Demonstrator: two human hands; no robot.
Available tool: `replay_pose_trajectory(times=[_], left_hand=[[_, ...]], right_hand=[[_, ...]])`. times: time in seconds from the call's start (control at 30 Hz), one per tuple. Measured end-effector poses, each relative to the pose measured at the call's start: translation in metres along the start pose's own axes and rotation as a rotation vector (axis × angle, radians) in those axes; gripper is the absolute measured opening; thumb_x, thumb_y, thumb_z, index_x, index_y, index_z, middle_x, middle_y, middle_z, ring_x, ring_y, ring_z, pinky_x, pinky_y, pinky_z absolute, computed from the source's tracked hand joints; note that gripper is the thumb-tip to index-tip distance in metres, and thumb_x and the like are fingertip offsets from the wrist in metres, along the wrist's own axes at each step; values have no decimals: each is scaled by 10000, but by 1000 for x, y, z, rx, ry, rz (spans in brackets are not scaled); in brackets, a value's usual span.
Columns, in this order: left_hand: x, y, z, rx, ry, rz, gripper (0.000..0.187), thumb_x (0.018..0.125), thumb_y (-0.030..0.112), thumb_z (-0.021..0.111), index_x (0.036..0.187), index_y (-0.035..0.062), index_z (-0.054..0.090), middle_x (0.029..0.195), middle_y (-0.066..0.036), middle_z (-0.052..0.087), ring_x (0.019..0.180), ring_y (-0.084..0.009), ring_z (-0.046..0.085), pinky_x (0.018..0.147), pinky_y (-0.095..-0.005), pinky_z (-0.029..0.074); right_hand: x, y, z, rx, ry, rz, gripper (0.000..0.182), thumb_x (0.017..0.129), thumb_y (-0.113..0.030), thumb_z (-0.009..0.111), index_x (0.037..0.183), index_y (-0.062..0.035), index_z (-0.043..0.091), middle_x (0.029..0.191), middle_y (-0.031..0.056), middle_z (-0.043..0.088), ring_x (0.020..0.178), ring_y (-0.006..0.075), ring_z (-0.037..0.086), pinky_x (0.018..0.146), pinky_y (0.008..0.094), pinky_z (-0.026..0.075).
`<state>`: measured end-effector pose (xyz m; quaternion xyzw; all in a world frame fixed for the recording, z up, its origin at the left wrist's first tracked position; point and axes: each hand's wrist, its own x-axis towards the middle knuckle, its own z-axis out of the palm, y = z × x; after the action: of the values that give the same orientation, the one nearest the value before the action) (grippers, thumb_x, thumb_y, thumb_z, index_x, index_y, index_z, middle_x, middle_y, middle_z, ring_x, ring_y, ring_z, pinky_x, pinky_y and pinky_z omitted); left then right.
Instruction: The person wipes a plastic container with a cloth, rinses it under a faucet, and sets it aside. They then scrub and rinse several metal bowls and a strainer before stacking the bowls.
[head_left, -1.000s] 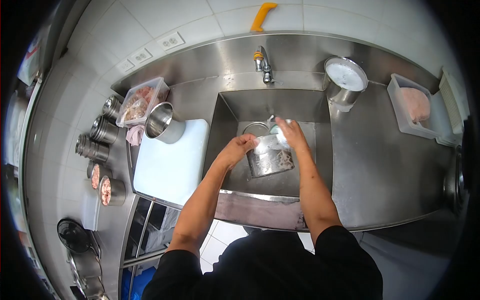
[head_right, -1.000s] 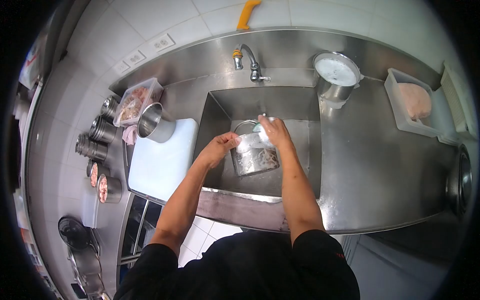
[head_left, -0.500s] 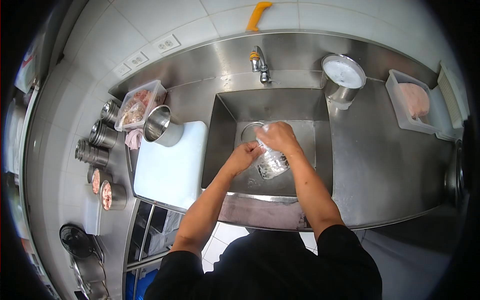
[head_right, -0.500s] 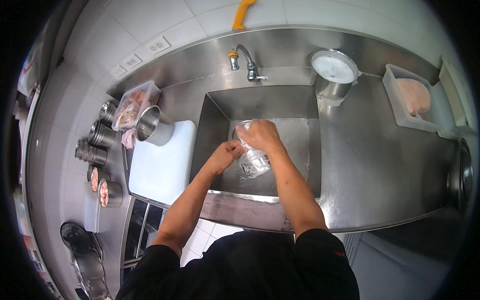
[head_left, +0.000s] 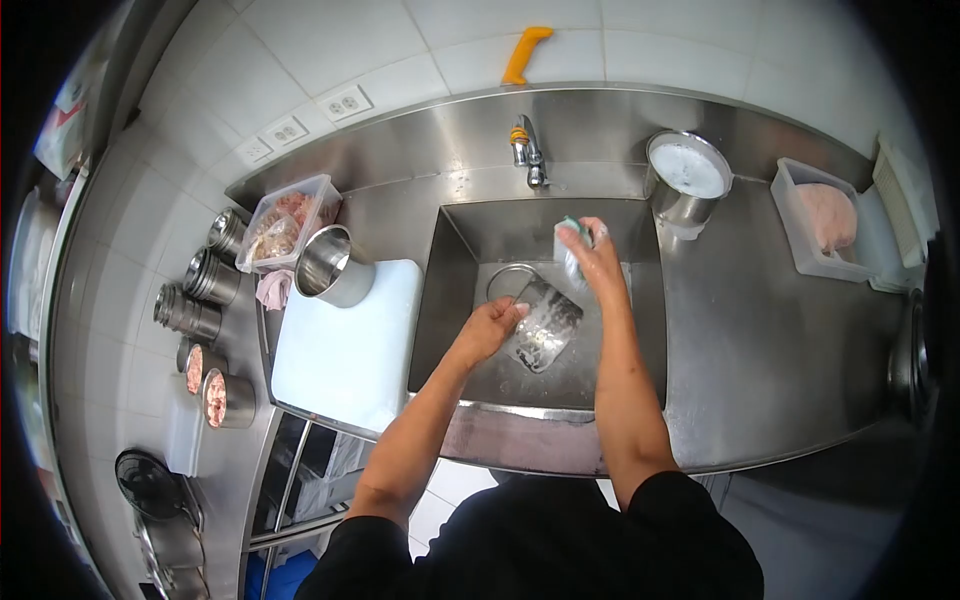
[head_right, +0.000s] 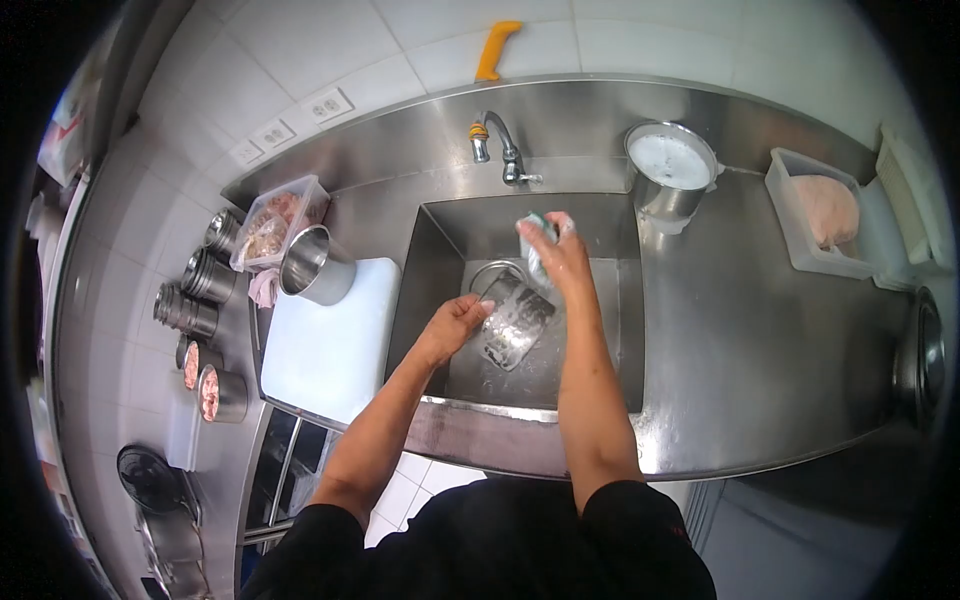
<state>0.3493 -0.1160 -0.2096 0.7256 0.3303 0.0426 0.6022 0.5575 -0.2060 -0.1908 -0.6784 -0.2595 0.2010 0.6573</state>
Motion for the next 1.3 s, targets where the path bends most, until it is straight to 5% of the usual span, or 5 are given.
replay_pose_trajectory(times=[0.13, 0.57, 0.7, 0.87, 1.3], left_hand=[[7, -8, 16, -425, -19, 119, 310, 963, 184, 564, 1206, -6, 595, 994, -49, 664, 840, -94, 581, 737, -256, 467], [-4, -2, 24, -604, 209, 73, 393, 909, 37, 496, 1283, -85, 495, 1119, -116, 632, 1007, -180, 594, 901, -270, 444], [-18, -7, 28, -555, 194, 96, 357, 903, 28, 508, 1246, -67, 528, 1045, -81, 649, 931, -151, 608, 815, -265, 476], [-17, -26, 35, -654, 323, 4, 340, 901, 26, 521, 1231, -53, 549, 1009, -87, 654, 888, -151, 613, 812, -278, 480], [-30, -55, 61, -855, 388, -73, 226, 871, 5, 479, 1055, -25, 608, 839, -26, 603, 698, -117, 526, 637, -275, 435]], right_hand=[[-31, -1, 17, 169, -361, 58, 237, 916, -151, 652, 1114, -49, 572, 795, 25, 617, 674, 68, 511, 565, 227, 378], [-98, 9, 37, -799, -96, -542, 400, 915, -225, 548, 1283, -69, 571, 1263, 223, 585, 1080, 380, 603, 967, 446, 449], [-36, 12, 14, -521, -457, -23, 439, 922, -197, 508, 1342, -71, 520, 1378, 207, 495, 1198, 426, 508, 1019, 463, 403], [-114, 14, 21, -754, -269, -462, 397, 849, -255, 677, 1212, -104, 621, 1296, 103, 566, 1187, 328, 488, 1014, 462, 365], [-144, 43, 10, -735, -190, -348, 169, 764, -121, 710, 933, -117, 701, 1117, 74, 586, 1045, 310, 541, 904, 423, 464]])
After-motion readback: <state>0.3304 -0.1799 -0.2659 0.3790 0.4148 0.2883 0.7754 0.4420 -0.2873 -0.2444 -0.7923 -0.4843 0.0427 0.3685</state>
